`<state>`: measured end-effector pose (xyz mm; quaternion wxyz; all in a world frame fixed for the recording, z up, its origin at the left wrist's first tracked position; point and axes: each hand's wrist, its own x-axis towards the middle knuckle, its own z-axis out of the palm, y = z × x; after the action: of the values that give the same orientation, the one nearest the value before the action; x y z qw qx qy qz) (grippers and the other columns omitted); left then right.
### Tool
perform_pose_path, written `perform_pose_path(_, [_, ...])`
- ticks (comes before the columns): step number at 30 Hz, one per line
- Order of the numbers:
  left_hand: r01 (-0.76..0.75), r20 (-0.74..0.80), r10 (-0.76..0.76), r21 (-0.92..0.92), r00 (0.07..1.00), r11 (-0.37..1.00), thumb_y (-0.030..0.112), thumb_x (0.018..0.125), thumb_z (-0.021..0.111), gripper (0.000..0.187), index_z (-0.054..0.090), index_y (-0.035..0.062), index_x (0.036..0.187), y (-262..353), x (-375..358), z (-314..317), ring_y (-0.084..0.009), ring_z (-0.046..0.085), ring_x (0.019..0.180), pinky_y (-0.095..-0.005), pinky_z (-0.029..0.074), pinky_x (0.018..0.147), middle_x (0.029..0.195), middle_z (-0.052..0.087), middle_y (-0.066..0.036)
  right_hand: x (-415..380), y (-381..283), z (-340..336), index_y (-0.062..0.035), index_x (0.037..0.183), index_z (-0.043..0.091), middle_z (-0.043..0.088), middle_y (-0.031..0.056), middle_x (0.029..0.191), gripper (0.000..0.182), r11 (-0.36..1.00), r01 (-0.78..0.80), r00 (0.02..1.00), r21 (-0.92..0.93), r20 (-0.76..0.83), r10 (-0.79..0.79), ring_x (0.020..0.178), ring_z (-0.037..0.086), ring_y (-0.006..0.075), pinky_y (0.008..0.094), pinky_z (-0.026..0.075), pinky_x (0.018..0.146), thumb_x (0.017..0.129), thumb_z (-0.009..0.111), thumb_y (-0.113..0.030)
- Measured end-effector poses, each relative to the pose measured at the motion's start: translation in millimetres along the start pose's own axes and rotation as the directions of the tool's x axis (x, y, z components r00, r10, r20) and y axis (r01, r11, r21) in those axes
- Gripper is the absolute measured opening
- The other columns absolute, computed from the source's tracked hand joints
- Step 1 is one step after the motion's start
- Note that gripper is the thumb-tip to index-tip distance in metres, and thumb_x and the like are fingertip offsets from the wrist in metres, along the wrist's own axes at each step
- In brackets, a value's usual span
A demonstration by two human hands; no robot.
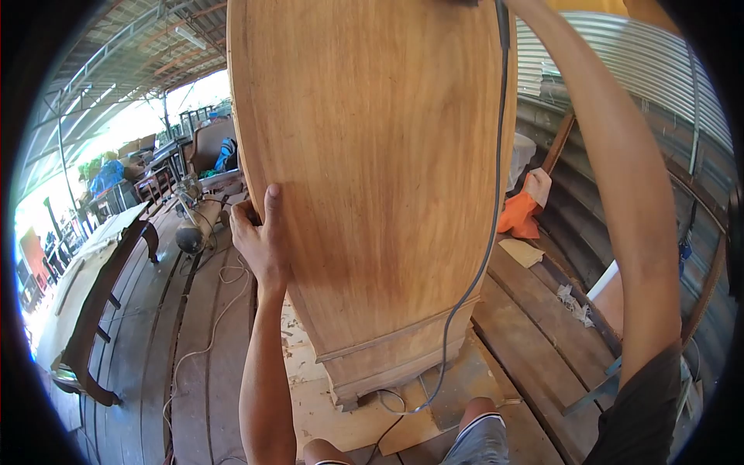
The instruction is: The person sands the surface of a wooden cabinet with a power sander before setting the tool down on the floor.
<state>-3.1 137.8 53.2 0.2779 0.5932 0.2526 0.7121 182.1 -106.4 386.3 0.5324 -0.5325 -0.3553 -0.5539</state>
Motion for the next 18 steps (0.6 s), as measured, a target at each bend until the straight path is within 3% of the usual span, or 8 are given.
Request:
perform_pose_path(2, [-0.001,0.001,0.001,-0.012,1.000,1.000,0.068,0.087,0.072,0.075,0.062,-0.0058,0.098,3,-2,0,-0.0239,0.051,0.085,-0.0378,0.045,0.079,0.092,0.053,-0.012,-23,7,-4,-0.0060,0.100,0.060,0.068,0.0148,0.091,0.046,0.998,0.050,0.987,-0.046,0.156,-0.042,0.089,0.068,0.0325,0.0457,0.052,0.075,0.069,0.081,-0.032])
perform_pose_path(4, [-0.003,0.000,0.003,-0.021,1.000,1.000,0.068,0.087,0.072,0.076,0.062,-0.0058,0.098,5,-3,0,-0.0239,0.051,0.085,-0.0378,0.045,0.079,0.093,0.053,-0.013,-70,17,-3,-0.0050,0.100,0.059,0.067,0.0171,0.092,0.044,0.974,0.206,0.978,-0.099,0.062,-0.201,0.086,0.067,0.0351,0.0468,0.050,0.075,0.071,0.080,-0.031])
perform_pose_path(6, [-0.003,0.003,0.003,-0.058,1.000,0.998,0.070,0.086,0.072,0.078,0.061,-0.0062,0.099,7,-4,1,-0.0240,0.051,0.086,-0.0380,0.045,0.079,0.094,0.053,-0.013,-125,32,-4,-0.0116,0.114,0.063,0.066,0.0128,0.105,0.056,0.970,0.203,0.977,-0.132,0.101,-0.190,0.097,0.068,0.0351,0.0449,0.055,0.081,0.071,0.086,-0.038])
perform_pose_path(8, [-0.003,0.006,0.003,-0.033,1.000,0.999,0.070,0.086,0.072,0.078,0.061,-0.0063,0.099,6,-2,0,-0.0240,0.051,0.086,-0.0382,0.045,0.079,0.094,0.053,-0.013,-175,30,-17,-0.0145,0.117,0.061,0.064,0.0160,0.108,0.054,0.960,0.274,0.956,-0.057,0.127,-0.266,0.086,0.070,0.0399,0.0503,0.058,0.071,0.072,0.083,-0.033])
perform_pose_path(10, [-0.008,0.011,0.008,-0.001,1.000,1.000,0.070,0.086,0.072,0.079,0.061,-0.0065,0.099,6,-2,-1,-0.0241,0.051,0.086,-0.0385,0.045,0.080,0.094,0.053,-0.013,-192,30,-23,-0.0149,0.118,0.061,0.064,0.0160,0.108,0.054,0.963,0.269,0.952,-0.013,0.153,-0.264,0.086,0.070,0.0404,0.0507,0.058,0.070,0.072,0.083,-0.031])
perform_pose_path(14, [-0.001,0.010,0.001,-0.038,1.000,0.999,0.071,0.086,0.072,0.079,0.061,-0.0063,0.098,6,-3,0,-0.0244,0.051,0.087,-0.0388,0.045,0.080,0.093,0.052,-0.013,-156,36,-12,-0.0150,0.117,0.061,0.061,0.0165,0.108,0.052,0.965,0.258,0.962,-0.054,0.104,-0.251,0.082,0.069,0.0424,0.0511,0.058,0.067,0.071,0.083,-0.026])
perform_pose_path(16, [-0.005,0.002,0.005,-0.050,1.000,0.999,0.071,0.086,0.072,0.079,0.061,-0.0063,0.098,6,-3,2,-0.0244,0.051,0.087,-0.0387,0.045,0.080,0.093,0.052,-0.013,-116,27,-3,-0.0124,0.112,0.063,0.063,0.0136,0.108,0.050,0.962,0.254,0.965,-0.098,0.091,-0.245,0.093,0.067,0.0358,0.0448,0.056,0.077,0.072,0.086,-0.031])
perform_pose_path(18, [-0.005,-0.008,0.005,-0.023,1.000,1.000,0.070,0.086,0.072,0.078,0.060,-0.0064,0.097,4,-3,1,-0.0244,0.050,0.086,-0.0383,0.044,0.080,0.092,0.051,-0.012,-76,-15,-8,-0.0040,0.102,0.059,0.068,0.0179,0.099,0.045,0.995,0.081,0.981,-0.057,0.182,-0.070,0.091,0.068,0.0356,0.0467,0.051,0.078,0.071,0.079,-0.030])
